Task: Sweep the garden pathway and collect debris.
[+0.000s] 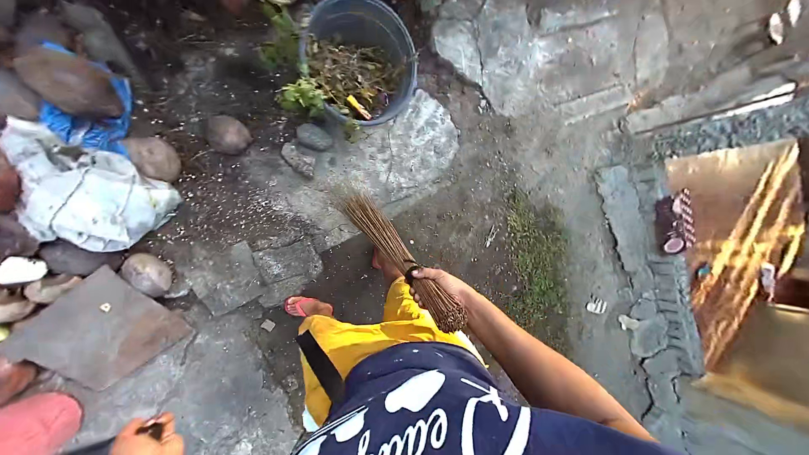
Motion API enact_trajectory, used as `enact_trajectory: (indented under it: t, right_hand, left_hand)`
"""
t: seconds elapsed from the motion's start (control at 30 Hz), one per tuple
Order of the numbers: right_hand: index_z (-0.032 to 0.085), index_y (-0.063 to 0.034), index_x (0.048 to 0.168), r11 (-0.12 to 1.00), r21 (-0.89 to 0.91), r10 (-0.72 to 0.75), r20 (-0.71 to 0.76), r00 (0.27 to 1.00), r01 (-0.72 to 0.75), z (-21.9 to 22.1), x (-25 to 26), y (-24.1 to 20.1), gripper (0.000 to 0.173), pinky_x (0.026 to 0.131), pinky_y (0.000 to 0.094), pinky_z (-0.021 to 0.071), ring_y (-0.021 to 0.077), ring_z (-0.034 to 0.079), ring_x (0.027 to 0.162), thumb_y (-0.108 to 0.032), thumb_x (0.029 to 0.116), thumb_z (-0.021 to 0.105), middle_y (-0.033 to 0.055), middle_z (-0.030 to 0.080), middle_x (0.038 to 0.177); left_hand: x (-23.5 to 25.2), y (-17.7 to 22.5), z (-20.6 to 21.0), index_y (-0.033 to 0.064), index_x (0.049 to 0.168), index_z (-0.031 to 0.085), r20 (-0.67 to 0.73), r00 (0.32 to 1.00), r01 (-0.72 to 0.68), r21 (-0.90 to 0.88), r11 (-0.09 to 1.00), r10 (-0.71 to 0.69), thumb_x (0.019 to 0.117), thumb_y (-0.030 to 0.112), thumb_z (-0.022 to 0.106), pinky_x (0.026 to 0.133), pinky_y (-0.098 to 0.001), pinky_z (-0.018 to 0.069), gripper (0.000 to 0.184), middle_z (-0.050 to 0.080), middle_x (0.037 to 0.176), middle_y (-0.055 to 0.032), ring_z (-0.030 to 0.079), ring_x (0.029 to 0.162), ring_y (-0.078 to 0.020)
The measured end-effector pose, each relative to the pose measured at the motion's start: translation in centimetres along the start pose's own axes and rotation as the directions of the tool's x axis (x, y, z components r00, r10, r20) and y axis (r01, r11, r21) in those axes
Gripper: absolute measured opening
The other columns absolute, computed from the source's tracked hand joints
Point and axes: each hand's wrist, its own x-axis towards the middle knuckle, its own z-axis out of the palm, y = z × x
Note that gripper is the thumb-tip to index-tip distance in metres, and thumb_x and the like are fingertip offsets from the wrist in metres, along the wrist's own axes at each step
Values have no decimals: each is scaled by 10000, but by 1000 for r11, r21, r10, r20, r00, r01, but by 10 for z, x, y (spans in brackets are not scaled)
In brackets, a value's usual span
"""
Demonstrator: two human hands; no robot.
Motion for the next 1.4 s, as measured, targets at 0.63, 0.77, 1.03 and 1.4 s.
enact_trajectory:
  t: [0.63,0.77,1.03,1.4]
  right_hand:
    - [576,55,1301,788,-603,-138,-368,920,-123,-346,134,-232,515,920,546,513,335,639,1010,-175,878,760,258,643,1162]
    - [501,-70,1377,839,-529,42,-168,985,-127,-362,67,-199,525,711,410,591,220,664,765,-159,900,701,137,655,962]
    - [527,-23,1293,981,-194,-94,-348,933,27,-349,55,-202,352,699,387,581,200,641,727,-146,975,617,114,629,894]
    - [584,-72,1107,912,-393,143,30,989,-119,-256,33,-235,201,570,329,584,179,657,616,-226,985,543,80,661,777]
  left_hand:
    - [-315,-112,565,104,1060,454,352,782,394,361,846,-514,968,45,496,505,-234,446,117,454,804,-52,448,561,-122]
    - [-336,-96,601,103,1051,467,380,763,409,341,846,-522,942,50,504,493,-216,450,126,480,803,-53,471,558,-111]
    - [-337,-105,602,111,1048,461,382,749,336,485,807,-542,943,42,489,504,-243,449,129,471,768,-48,464,544,-126]
    - [-259,-59,524,104,1026,468,359,726,508,295,809,-587,979,76,509,466,-204,454,69,471,737,-41,466,513,-100]
